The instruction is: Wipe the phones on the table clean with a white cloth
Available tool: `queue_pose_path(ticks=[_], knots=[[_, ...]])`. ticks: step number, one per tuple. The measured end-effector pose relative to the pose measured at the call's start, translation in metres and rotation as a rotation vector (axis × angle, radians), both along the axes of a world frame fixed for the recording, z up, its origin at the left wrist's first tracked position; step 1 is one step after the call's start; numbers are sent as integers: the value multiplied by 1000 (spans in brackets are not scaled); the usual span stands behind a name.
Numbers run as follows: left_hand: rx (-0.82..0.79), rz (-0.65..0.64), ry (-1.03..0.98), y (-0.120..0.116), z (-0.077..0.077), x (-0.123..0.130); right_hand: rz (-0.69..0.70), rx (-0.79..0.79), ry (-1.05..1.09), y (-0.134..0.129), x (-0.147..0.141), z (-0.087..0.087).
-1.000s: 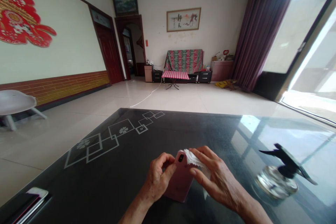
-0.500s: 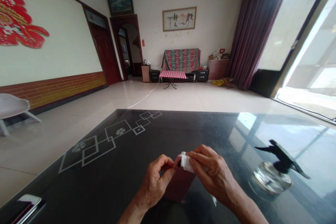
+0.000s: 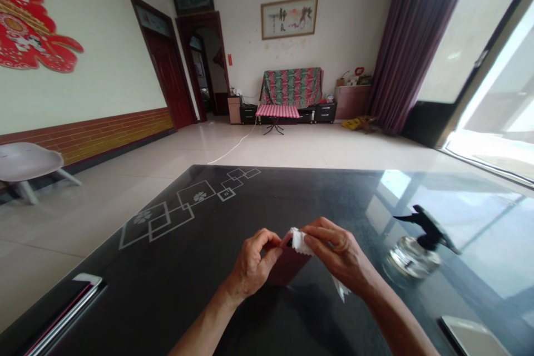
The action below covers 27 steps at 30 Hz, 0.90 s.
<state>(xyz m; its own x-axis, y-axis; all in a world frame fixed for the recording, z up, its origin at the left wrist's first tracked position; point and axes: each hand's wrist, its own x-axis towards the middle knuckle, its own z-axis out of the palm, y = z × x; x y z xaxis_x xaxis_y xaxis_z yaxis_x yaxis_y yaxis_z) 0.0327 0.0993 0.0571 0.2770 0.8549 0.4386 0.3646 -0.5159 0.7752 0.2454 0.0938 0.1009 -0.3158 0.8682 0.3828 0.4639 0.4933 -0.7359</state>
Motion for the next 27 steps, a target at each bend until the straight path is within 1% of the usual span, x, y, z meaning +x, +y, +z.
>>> queue_pose_path(ticks=[3, 7, 11, 14, 18, 22, 27], knots=[[-3, 17, -5, -9, 0, -6, 22, 35, 4, -9, -9, 1], [-51, 9, -49, -18, -5, -12, 42, 55, 17, -17, -14, 0], [-57, -15, -62, -21, -8, -13, 62, 10, 95, -23, -10, -5], [-43, -26, -59, -19, -8, -14, 47, -5, 133, -26, -5, -12], [-54, -28, -71, -15, -8, -13, 19, -19, 156, -25, 0, -19], [-78, -30, -83, -12, -11, -14, -20, -26, 145, -19, 5, -22], [-129, -24, -104, -10, -14, -17, -64, -12, 67, -12, 9, -30]])
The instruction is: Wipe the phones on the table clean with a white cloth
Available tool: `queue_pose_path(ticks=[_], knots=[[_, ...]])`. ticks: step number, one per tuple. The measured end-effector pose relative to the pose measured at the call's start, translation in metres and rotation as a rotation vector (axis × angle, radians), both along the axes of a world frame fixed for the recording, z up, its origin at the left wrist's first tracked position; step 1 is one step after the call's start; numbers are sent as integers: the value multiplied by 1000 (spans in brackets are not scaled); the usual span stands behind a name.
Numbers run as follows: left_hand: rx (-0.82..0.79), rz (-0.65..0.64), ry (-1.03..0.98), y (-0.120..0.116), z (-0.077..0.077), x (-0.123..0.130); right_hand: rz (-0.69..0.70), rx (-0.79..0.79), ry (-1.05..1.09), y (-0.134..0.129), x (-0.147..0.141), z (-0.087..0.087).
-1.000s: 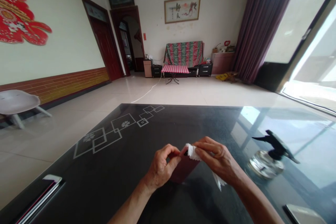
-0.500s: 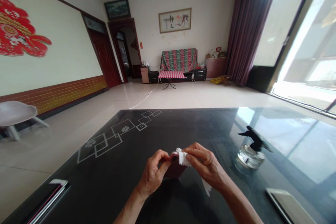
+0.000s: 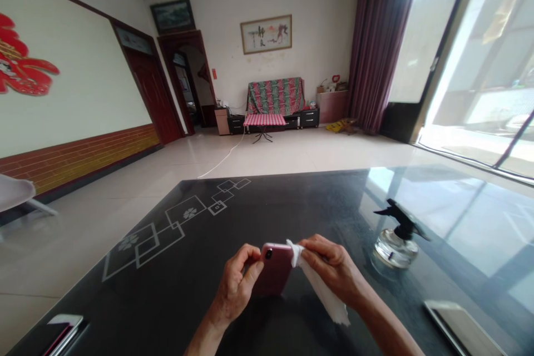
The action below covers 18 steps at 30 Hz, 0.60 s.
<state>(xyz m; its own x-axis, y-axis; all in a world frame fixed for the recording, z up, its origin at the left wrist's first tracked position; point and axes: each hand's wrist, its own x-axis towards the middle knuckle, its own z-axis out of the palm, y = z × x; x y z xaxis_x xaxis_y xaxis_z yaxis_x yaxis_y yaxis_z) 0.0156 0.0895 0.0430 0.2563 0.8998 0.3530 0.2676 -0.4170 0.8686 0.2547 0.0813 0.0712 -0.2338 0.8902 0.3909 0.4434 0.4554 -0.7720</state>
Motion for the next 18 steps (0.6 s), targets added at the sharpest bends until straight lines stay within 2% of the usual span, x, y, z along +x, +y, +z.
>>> queue_pose_path(ticks=[4, 7, 13, 18], knots=[[-24, 10, -24, 0, 0, -2, -166, 32, -107, 7, 10, -10], [-25, 11, -27, 0, 0, -2, -213, 7, -68, 9, 18, -5], [-13, 1, -2, -1, 0, -1, -43, 40, -52, 7, 5, 34], [7, -22, 2, -1, 1, 0, 88, 29, -130, 13, -14, 44]])
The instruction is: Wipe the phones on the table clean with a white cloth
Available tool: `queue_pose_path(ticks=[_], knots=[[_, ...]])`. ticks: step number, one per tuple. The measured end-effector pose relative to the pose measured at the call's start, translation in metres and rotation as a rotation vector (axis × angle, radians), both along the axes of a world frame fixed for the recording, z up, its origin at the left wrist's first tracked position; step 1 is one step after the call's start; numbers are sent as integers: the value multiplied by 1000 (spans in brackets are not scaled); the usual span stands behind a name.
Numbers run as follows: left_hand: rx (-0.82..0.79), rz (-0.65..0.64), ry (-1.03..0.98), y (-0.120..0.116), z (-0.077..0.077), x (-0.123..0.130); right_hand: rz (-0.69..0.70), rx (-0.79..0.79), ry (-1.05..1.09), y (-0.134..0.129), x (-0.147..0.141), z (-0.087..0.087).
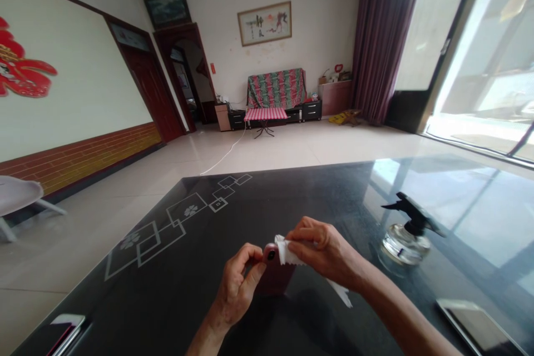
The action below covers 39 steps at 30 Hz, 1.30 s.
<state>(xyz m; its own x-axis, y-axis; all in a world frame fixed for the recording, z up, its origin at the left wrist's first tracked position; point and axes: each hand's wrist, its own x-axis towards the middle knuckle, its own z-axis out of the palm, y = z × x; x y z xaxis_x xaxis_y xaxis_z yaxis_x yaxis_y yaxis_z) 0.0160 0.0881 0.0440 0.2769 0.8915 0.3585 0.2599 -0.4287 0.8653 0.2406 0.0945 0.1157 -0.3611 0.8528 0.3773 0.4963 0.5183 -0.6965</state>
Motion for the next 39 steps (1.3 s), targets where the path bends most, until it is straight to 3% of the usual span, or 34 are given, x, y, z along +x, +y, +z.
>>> queue_pose_path(ticks=[10, 14, 24, 35, 39], knots=[[8, 8, 1, 0, 2, 3, -54, -221, -53, 11, -15, 20], [-23, 7, -37, 1, 1, 3, -63, -216, -38, 14, -23, 22], [-140, 29, -168, 9, -7, -2, -33, -234, 273, 21, -10, -24], [-157, 60, -247, 12, -14, 0, -10, -115, 355, 23, -17, -43], [-159, 87, -263, 13, -15, 0, -98, -61, 326, 23, -12, -55]])
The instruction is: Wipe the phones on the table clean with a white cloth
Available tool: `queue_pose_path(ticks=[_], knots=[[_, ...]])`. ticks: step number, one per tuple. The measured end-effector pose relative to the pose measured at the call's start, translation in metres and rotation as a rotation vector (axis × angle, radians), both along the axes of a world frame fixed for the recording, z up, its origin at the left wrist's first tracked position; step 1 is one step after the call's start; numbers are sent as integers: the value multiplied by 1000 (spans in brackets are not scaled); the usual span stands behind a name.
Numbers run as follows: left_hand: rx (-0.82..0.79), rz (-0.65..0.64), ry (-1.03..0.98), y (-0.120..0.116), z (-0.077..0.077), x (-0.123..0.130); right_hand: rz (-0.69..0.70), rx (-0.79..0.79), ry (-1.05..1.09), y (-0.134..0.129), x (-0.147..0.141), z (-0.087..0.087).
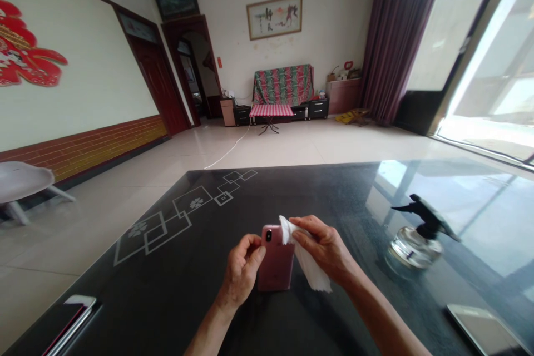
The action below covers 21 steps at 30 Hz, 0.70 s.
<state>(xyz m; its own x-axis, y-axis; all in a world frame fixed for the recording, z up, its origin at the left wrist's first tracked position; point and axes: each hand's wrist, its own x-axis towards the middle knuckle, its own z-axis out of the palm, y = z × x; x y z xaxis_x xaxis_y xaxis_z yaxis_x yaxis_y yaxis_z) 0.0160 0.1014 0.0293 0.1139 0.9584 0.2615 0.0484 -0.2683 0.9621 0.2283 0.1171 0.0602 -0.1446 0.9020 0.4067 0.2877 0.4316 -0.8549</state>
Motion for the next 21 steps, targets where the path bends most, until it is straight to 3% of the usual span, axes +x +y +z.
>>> queue_pose_path(ticks=[5, 10, 14, 21], knots=[[-23, 32, -33, 2, -3, -1, -172, 132, -75, -5, 9, -1], [-43, 23, -62, 4, -6, -2, -82, 324, -247, -9, -2, 10], [-35, 24, -60, 4, -5, -1, -16, 333, -405, -7, -13, 7], [-40, 25, -51, 4, -3, 0, -65, 363, -426, 3, -18, 6]])
